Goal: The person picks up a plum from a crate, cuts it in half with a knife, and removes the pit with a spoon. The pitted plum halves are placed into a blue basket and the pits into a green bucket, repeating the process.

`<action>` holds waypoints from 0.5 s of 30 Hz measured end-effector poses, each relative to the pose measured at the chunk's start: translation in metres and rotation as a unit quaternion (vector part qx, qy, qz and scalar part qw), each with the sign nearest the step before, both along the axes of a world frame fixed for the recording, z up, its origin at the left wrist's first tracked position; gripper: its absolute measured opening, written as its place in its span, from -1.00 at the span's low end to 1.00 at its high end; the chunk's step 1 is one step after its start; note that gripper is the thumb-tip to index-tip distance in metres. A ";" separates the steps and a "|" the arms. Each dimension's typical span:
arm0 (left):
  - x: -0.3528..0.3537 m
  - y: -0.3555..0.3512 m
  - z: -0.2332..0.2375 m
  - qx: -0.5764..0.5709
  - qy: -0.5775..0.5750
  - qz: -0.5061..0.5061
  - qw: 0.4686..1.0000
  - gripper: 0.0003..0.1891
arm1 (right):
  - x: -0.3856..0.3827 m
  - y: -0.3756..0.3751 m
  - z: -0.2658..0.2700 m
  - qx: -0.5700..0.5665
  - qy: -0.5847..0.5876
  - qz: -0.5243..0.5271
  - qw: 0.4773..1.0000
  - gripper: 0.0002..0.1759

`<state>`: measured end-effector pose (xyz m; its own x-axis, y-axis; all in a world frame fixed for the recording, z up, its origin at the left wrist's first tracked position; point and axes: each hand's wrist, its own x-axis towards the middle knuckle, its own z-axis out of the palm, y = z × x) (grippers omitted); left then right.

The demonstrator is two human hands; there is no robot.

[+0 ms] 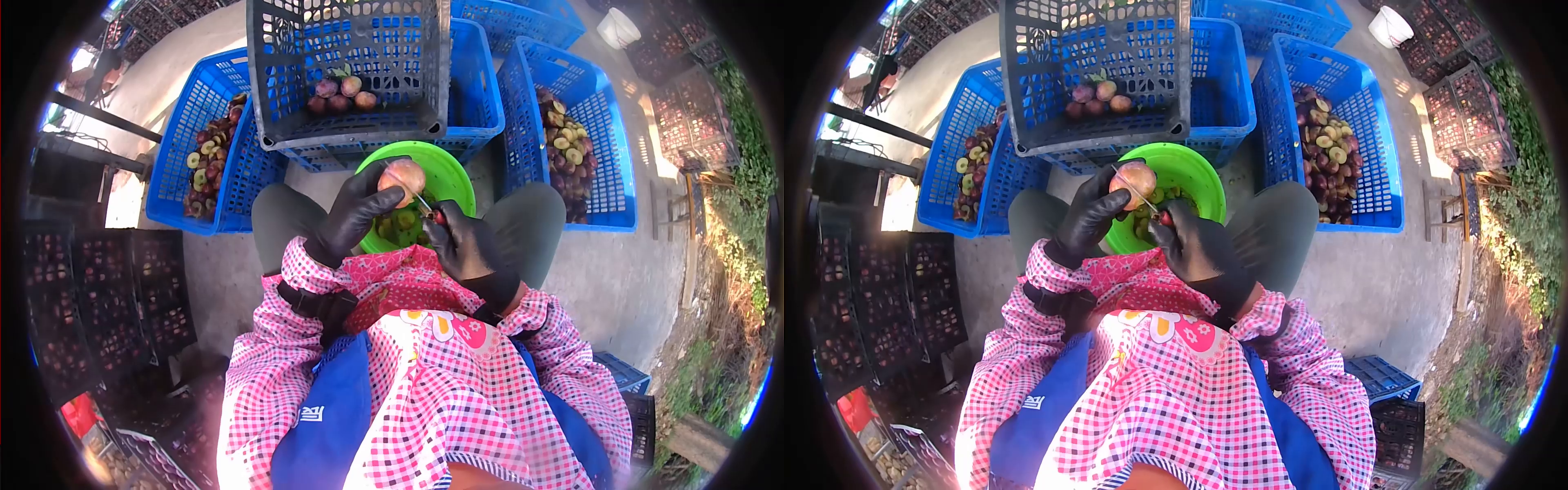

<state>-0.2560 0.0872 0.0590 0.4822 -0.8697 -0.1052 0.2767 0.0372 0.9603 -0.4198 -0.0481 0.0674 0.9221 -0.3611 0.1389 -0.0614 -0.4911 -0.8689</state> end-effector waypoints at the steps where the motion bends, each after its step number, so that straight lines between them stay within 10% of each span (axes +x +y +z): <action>1: 0.000 0.001 0.000 0.009 0.006 0.001 1.000 -0.35 | 0.000 0.001 0.001 -0.025 0.018 0.007 1.000 -0.76; 15: -0.006 0.001 -0.003 0.016 0.024 0.017 0.999 -0.54 | 0.008 0.007 -0.022 -0.048 0.009 -0.010 0.999 -0.71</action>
<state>-0.2622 0.0886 0.0556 0.5051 -0.8488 -0.1565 0.3218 0.0169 0.9467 -0.4123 -0.0414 0.0458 0.9178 -0.3648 0.1568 -0.0874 -0.5708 -0.8165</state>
